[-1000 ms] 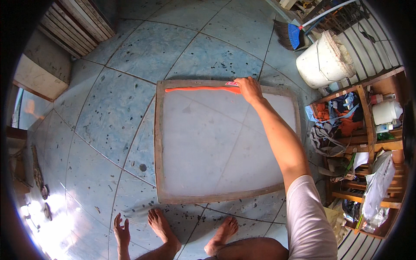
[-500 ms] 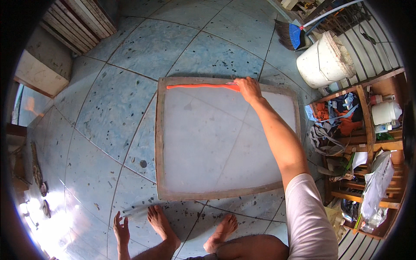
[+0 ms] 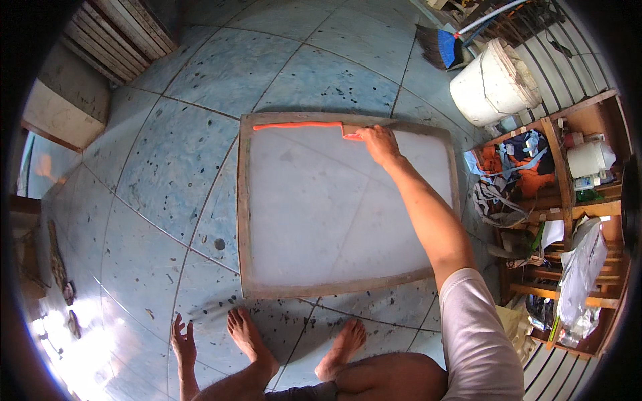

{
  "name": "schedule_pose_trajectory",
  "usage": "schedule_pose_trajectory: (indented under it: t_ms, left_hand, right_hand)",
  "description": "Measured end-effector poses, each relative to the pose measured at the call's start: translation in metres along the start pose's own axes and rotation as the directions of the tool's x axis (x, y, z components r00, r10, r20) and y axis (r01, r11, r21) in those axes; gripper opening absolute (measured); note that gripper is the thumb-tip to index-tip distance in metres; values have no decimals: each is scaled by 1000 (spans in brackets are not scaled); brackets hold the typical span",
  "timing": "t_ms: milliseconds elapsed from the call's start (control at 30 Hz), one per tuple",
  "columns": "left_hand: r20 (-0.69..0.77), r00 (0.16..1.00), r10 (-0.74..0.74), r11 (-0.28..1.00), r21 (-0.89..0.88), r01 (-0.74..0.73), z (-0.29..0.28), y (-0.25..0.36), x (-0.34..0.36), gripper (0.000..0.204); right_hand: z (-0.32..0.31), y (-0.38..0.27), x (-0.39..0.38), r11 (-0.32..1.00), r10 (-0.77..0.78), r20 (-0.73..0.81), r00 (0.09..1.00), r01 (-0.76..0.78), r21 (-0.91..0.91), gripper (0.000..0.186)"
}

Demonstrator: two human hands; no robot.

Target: The person pours red ink from a container onto a screen printing frame and spreads it across the mesh surface using a plastic card.

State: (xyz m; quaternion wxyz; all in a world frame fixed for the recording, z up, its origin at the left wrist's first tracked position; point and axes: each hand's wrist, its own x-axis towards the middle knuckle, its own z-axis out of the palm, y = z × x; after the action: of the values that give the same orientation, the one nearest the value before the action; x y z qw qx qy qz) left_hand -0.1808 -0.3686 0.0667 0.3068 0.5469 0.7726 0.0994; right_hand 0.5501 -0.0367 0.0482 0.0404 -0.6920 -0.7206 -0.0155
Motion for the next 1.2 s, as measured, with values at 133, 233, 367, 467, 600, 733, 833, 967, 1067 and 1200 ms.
schedule_pose_trajectory:
  t_ms: [133, 233, 367, 467, 600, 733, 833, 967, 1067, 1200]
  left_hand:
    - [-8, 1000, 1, 1000, 6, -1, -2, -1, 7, 52]
    - [-10, 1000, 16, 1000, -6, -17, -1, 3, 15, 52]
    - [-12, 999, 53, 998, -40, -54, 3, 5, 23, 51]
    - [-12, 998, 60, 997, -43, -60, 5, 5, 27, 51]
    - [-12, 997, 72, 997, -38, -72, 6, 14, 30, 50]
    - [-9, 995, 96, 993, -68, -96, 9, 19, 33, 50]
    - [-13, 994, 105, 992, -63, -106, 11, 22, 36, 50]
    - [-19, 992, 127, 991, -42, -127, 13, 23, 41, 50]
    - [-13, 992, 126, 991, -40, -127, 13, 24, 44, 50]
    - [5, 992, 127, 991, -38, -127, 17, 36, 49, 50]
  right_hand:
    - [-10, -13, -15, 999, -5, 56, 998, 3, 39, 30]
    - [-14, -18, -29, 998, 6, 38, 999, -9, 61, 29]
    - [-19, -21, -43, 997, -3, 40, 999, -1, 82, 27]
    - [-22, -28, -55, 998, -8, 86, 996, 2, 63, 28]
    - [-23, -31, -71, 996, -41, 52, 998, 37, 82, 25]
    - [-23, -37, -89, 993, -72, -3, 997, 72, 93, 19]
    - [-24, -43, -101, 997, -66, 10, 998, 65, 41, 16]
    - [-29, -51, -115, 995, -80, 42, 996, 78, 58, 15]
    - [-27, -55, -126, 995, -93, 72, 993, 95, -22, 14]
    - [-30, -55, -144, 997, -73, 46, 996, 74, -25, 16]
